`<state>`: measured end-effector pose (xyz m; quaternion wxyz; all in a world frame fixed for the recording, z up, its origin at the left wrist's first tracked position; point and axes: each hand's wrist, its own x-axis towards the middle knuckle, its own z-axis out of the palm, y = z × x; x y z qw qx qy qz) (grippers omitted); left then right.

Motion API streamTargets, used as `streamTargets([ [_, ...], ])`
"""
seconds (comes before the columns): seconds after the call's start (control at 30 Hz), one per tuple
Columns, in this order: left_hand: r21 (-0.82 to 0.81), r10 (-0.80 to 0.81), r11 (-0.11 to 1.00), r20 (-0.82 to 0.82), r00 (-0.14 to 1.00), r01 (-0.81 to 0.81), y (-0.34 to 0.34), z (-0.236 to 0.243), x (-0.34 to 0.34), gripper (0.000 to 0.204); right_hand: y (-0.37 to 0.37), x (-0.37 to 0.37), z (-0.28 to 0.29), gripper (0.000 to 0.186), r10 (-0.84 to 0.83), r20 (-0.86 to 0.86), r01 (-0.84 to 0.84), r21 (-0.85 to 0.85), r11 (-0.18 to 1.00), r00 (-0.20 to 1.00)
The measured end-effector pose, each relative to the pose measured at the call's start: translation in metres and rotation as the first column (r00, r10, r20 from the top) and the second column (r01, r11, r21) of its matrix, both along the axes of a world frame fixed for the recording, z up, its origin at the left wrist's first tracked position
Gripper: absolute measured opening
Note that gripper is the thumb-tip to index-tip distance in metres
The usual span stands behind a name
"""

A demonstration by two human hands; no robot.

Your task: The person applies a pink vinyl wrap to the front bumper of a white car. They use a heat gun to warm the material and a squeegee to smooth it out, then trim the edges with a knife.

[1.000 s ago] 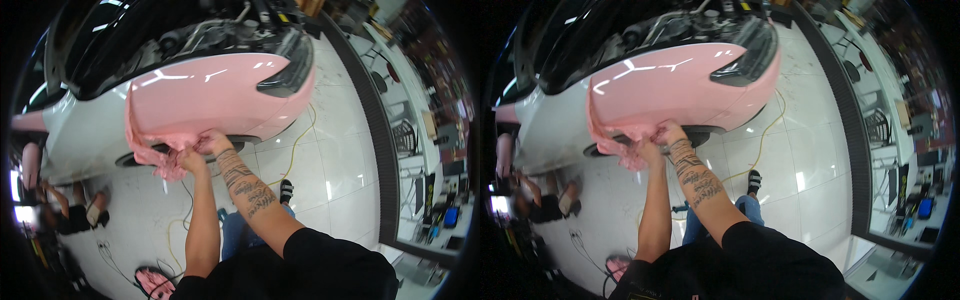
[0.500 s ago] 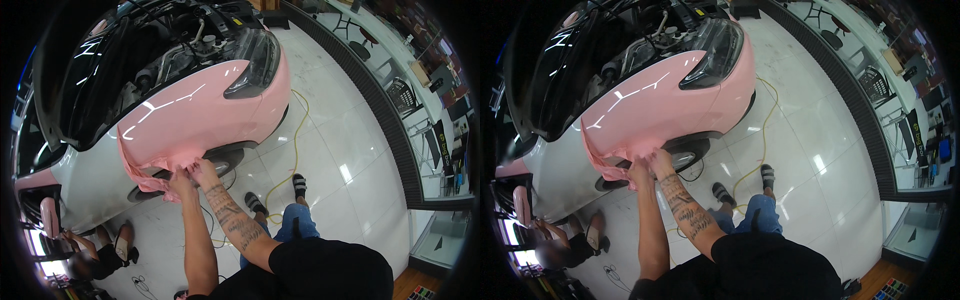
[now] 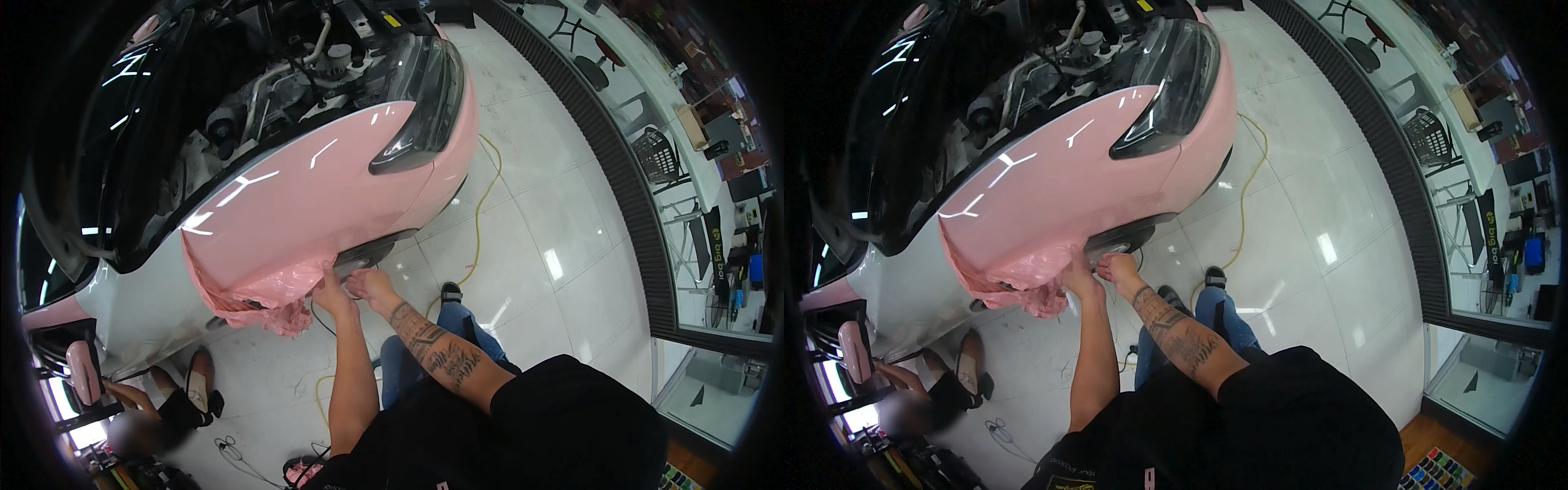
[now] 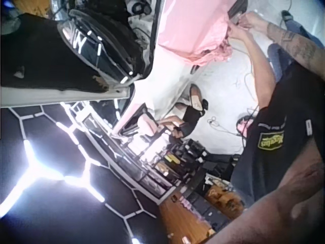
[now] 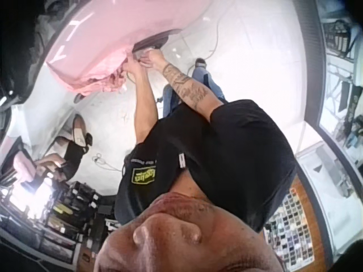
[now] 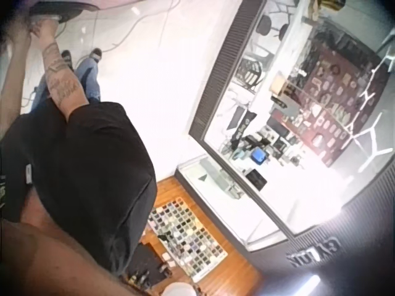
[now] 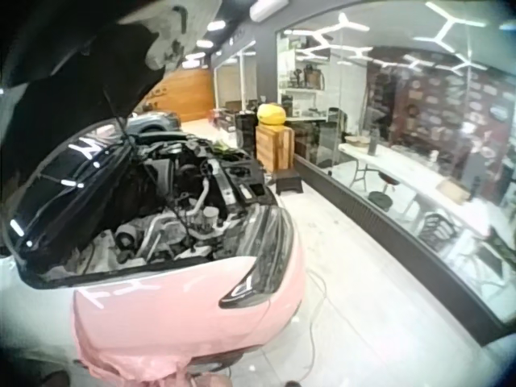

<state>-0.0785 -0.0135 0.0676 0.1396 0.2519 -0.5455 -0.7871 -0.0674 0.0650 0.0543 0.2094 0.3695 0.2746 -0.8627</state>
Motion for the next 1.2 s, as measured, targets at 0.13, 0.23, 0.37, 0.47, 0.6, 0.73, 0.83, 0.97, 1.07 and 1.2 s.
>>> streamTargets([
  [0.13, 0.029, 0.231, 0.973, -0.010, 0.973, -0.231, 0.043, 0.015, -0.028, 0.027, 0.002, -0.056, -0.038, 0.022, -0.063, 0.002, 0.061, -0.247, 0.967, 0.998],
  [0.23, 0.037, 0.193, 0.980, 0.043, 0.980, -0.194, 0.033, 0.013, -0.025, 0.030, -0.003, -0.075, -0.043, 0.025, 0.040, 0.193, 0.051, -0.446, 0.894, 0.980],
  [0.37, 0.122, 0.079, 0.988, 0.100, 0.992, -0.091, 0.023, 0.014, -0.021, 0.034, -0.005, -0.077, -0.058, 0.019, 0.076, 0.070, -0.014, -0.643, 0.766, 0.995],
  [0.47, 0.156, 0.000, 0.988, 0.089, 0.996, -0.014, 0.014, 0.010, -0.010, 0.031, -0.009, -0.071, -0.064, 0.017, 0.041, 0.089, 0.035, -0.712, 0.701, 0.995],
  [0.6, 0.138, -0.089, 0.988, 0.160, 0.983, 0.067, 0.006, 0.018, -0.005, 0.028, 0.000, -0.067, -0.058, 0.016, -0.092, 0.186, 0.191, -0.638, 0.746, 0.978],
  [0.73, 0.273, -0.204, 0.946, 0.081, 0.976, 0.176, 0.015, 0.039, -0.004, 0.027, 0.004, -0.067, -0.051, 0.016, -0.234, 0.178, 0.294, -0.602, 0.743, 0.956],
  [0.83, 0.341, -0.276, 0.912, 0.091, 0.957, 0.230, 0.001, 0.037, -0.009, 0.029, -0.010, -0.059, -0.045, 0.015, -0.364, 0.191, 0.407, -0.545, 0.733, 0.912],
  [0.97, 0.370, -0.401, 0.868, 0.128, 0.907, 0.332, -0.011, 0.043, -0.009, 0.033, -0.013, -0.045, -0.022, 0.012, -0.434, 0.196, 0.471, -0.496, 0.729, 0.879],
  [1.07, 0.451, -0.406, 0.839, 0.142, 0.903, 0.306, -0.024, 0.040, -0.010, 0.033, -0.011, -0.036, -0.012, 0.011, -0.467, 0.159, 0.477, -0.511, 0.715, 0.870],
  [1.2, 0.460, -0.410, 0.834, 0.145, 0.901, 0.306, -0.025, 0.045, -0.011, 0.033, 0.005, -0.017, -0.022, 0.014, -0.416, -0.031, 0.330, -0.555, 0.763, 0.909],
])
